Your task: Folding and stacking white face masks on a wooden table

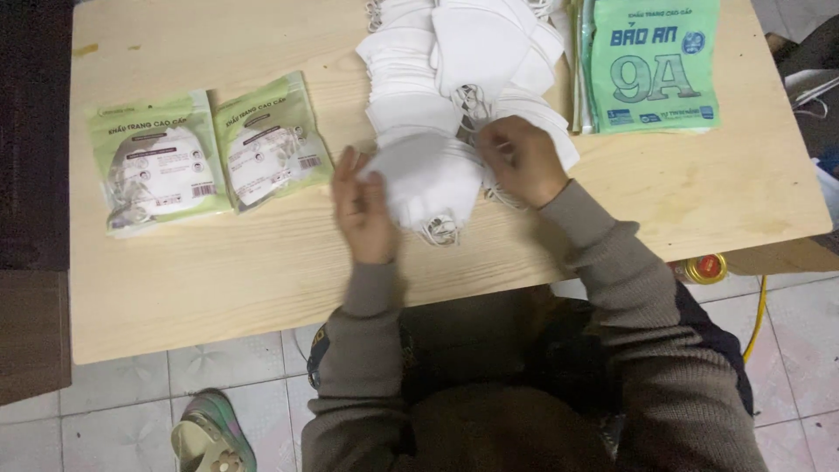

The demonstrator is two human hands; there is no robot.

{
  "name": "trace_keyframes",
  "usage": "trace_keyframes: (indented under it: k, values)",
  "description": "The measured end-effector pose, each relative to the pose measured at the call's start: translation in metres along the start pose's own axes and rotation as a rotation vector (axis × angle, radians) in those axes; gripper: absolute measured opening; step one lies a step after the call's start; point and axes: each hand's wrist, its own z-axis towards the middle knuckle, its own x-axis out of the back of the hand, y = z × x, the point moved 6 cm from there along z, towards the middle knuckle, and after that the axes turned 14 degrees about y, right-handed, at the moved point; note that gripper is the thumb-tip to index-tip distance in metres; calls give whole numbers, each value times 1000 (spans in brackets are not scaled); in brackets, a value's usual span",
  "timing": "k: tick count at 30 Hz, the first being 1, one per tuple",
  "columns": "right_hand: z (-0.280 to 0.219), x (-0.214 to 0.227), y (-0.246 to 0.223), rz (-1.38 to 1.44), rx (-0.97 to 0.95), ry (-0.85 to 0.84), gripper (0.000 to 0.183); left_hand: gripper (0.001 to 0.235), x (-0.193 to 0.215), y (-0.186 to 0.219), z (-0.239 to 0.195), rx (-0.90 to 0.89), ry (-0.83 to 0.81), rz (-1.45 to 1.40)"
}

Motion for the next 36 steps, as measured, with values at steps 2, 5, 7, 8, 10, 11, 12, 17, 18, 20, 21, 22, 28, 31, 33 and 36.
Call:
trace_keyframes:
  k: [2,5,7,8,10,11,12,17,18,20,21,22,28,31,33,36]
  values:
    - [-6,-15,-9,-41,56,-59,23,24,15,31,6,9,102,-8]
    - [-16,-43,-11,-228,148,-214,53,19,43,43,19,35,274,-105]
    - [-15,-56,-13,-370,183,-308,75,17,63,35,24,47,342,-191]
    - [-13,-62,-10,-390,90,-400,84,15,72,28,24,84,349,-215]
    - [-8,-69,-9,-405,-2,-481,94,14,74,33,22,114,346,-241]
    - [-5,-73,-6,-465,-31,-521,103,15,70,44,19,117,370,-243]
    - [-3,-78,-3,-525,-60,-562,113,16,66,55,16,120,395,-245]
    - [6,-86,1,-641,5,-512,122,14,74,63,4,111,415,-212]
    - [5,-89,2,-670,7,-516,124,14,69,73,1,105,420,-219]
    - [3,-98,8,-712,-20,-490,114,14,75,65,5,107,411,-220]
    - [3,-103,11,-751,-35,-470,105,13,80,61,8,103,415,-221]
    - [8,-92,6,-756,-34,-465,105,13,81,55,9,103,413,-227]
    - [52,-44,-10,-760,51,-261,86,12,72,55,11,142,399,-209]
    - [61,-45,4,-596,-48,-241,84,18,67,47,16,234,378,-98]
    - [49,-56,12,-650,-19,-368,95,14,74,9,22,249,273,-141]
    - [38,-56,0,-719,63,-391,104,17,69,10,13,251,259,-172]
